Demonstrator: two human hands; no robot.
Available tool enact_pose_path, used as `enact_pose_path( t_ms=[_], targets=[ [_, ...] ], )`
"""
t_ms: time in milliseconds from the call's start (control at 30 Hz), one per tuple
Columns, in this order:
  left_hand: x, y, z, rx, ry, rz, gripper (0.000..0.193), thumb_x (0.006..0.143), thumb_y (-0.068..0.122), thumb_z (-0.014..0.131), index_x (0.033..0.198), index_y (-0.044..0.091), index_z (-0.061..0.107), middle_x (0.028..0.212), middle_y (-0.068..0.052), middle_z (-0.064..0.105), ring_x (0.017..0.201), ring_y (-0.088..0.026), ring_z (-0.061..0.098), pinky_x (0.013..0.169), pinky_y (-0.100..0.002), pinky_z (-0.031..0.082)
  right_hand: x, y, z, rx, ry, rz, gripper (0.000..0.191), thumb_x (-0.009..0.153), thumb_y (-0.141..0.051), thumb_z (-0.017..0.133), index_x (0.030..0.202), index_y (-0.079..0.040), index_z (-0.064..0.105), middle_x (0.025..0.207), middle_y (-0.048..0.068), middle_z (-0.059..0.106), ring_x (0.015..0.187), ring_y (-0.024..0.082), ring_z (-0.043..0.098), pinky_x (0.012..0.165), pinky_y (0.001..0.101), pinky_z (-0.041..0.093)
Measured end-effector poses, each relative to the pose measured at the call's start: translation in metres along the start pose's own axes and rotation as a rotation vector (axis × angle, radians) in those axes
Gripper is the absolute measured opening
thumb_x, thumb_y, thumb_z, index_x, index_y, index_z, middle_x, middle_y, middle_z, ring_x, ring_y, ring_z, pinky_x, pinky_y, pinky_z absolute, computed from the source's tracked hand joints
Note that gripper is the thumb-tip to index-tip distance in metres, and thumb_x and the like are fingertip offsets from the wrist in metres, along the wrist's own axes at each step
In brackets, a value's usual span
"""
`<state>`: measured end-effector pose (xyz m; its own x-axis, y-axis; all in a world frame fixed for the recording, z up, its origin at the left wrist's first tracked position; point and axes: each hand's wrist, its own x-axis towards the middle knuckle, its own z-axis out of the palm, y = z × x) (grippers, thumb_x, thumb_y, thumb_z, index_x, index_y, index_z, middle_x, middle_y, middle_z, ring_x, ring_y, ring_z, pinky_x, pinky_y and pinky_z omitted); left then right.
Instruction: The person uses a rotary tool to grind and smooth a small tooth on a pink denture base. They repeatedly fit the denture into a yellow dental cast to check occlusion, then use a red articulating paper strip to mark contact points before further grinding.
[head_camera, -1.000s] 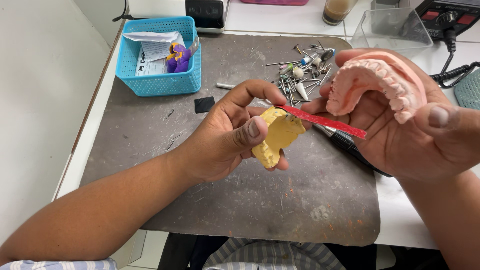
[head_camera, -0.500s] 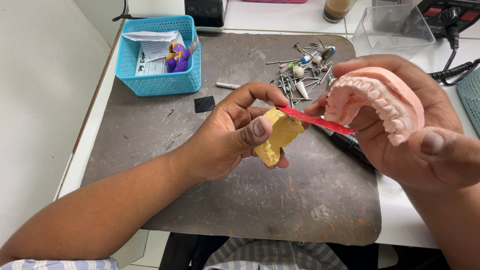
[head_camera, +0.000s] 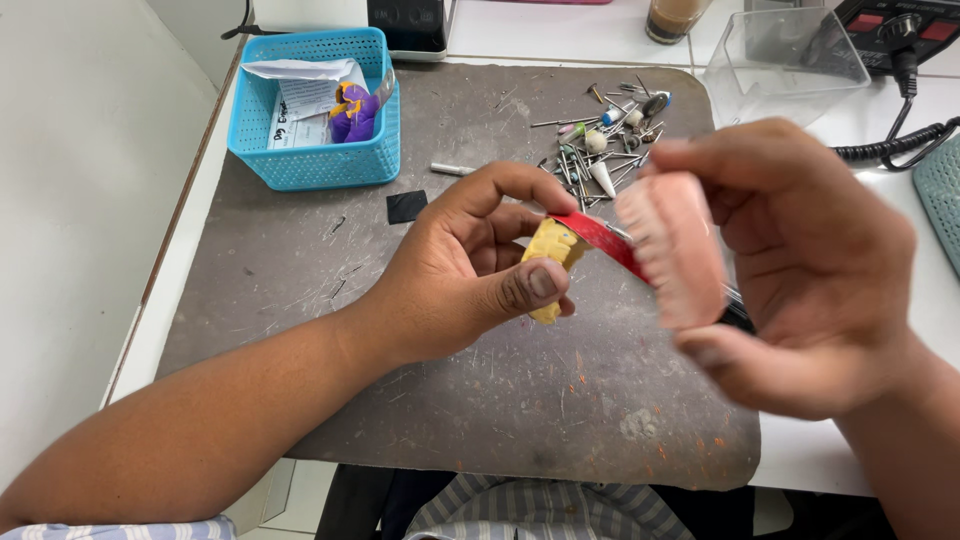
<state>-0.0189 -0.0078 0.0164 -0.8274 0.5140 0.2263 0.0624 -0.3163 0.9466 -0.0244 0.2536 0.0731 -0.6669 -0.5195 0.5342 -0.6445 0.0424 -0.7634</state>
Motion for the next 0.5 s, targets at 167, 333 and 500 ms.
enact_pose_path(
  t_ms=[167, 333, 500],
  targets=[
    [-0.004, 0.002, -0.001, 0.003, 0.017, 0.115, 0.060, 0.097, 0.040, 0.081, 0.138, 0.011, 0.048, 0.117, -0.014, 0.070, 0.107, -0.016, 0.072, 0.095, -0.031, 0.065, 0.006, 0.003, 0.017, -0.357, -0.011, -0.226, 0.070, 0.071, -0.019, 0.083, 0.129, 0.008, 0.054, 0.120, 0.018, 0.056, 0.111, 0.023, 0.065, 0.097, 0.0307, 0.059],
    [-0.007, 0.003, 0.002, -0.087, 0.004, 0.140, 0.067, 0.097, 0.034, 0.086, 0.144, 0.013, 0.044, 0.122, -0.016, 0.069, 0.114, -0.016, 0.070, 0.099, -0.030, 0.063, 0.004, 0.002, 0.025, -0.569, 0.019, -0.342, 0.068, 0.073, -0.024, 0.090, 0.124, 0.005, 0.058, 0.120, 0.020, 0.057, 0.112, 0.025, 0.064, 0.092, 0.0348, 0.062],
    [-0.005, 0.009, 0.006, -0.134, -0.018, 0.163, 0.082, 0.094, 0.033, 0.087, 0.152, 0.018, 0.031, 0.132, -0.019, 0.064, 0.120, -0.019, 0.069, 0.104, -0.034, 0.063, -0.001, 0.003, 0.030, -0.609, 0.047, -0.367, 0.062, 0.074, -0.023, 0.092, 0.123, -0.001, 0.060, 0.125, 0.020, 0.058, 0.116, 0.028, 0.064, 0.094, 0.0367, 0.061]
  ],
)
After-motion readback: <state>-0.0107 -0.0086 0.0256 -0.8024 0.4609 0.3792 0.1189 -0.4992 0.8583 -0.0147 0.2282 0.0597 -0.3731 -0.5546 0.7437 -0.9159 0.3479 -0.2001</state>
